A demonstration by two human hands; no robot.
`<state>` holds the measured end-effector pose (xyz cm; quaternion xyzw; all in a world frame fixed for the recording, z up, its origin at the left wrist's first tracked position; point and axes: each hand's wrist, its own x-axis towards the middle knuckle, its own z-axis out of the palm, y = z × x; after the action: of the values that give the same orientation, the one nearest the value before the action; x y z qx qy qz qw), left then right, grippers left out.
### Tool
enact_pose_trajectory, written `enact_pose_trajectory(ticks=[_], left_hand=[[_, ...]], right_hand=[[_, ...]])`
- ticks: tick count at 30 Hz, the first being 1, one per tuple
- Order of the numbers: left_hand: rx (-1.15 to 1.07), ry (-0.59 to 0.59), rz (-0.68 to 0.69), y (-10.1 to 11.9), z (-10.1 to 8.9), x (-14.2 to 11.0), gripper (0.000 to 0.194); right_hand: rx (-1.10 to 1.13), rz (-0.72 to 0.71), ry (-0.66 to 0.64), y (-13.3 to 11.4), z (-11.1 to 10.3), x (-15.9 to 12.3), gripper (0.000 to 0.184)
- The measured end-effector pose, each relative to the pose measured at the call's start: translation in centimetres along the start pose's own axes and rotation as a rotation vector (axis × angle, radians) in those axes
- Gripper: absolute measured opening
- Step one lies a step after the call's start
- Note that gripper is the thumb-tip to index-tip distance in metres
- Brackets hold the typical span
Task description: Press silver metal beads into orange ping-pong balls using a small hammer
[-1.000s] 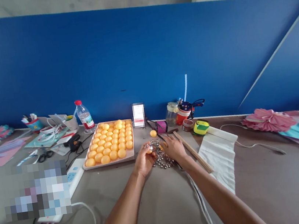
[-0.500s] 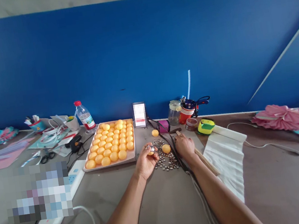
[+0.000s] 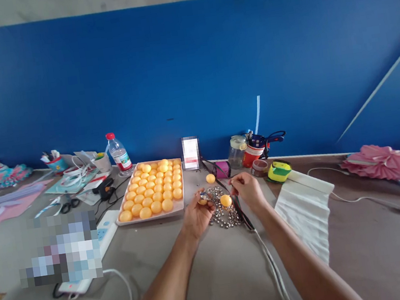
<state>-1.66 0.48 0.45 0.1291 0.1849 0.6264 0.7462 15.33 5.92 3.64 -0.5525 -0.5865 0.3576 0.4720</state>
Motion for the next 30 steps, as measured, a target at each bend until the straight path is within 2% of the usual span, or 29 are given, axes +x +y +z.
enact_pose_trajectory(ticks=[3,6,11,17,22,30], left_hand=[[-0.039,-0.027,0.028,0.2,0.0,0.0,0.022],[-0.031,-0.049,0.013,0.3,-0.2,-0.1,0.028],[0.011,-0.033,0.015,0.1,-0.4,0.0,0.035],[0.076,-0.026,0.014,0.2,-0.5,0.0,0.03],[0.14,-0.013,0.025,0.1,-0.5,-0.1,0.028],[0.18,0.013,0.067,0.1,-0.3,-0.1,0.036]], right_hand=[[0.349,-0.041,-0.148,-1.2,1.5,-1.6,0.016],[0.584,0.061,-0.257,-1.1,3.1,-3.1,0.023],[0.795,0.171,-0.33,-0.2,4.6,-3.9,0.026],[0.881,0.224,-0.376,0.0,4.7,-4.1,0.025],[0.869,0.2,-0.393,0.3,5.0,-4.4,0.021],[0.872,0.175,-0.4,0.2,4.8,-4.4,0.024]])
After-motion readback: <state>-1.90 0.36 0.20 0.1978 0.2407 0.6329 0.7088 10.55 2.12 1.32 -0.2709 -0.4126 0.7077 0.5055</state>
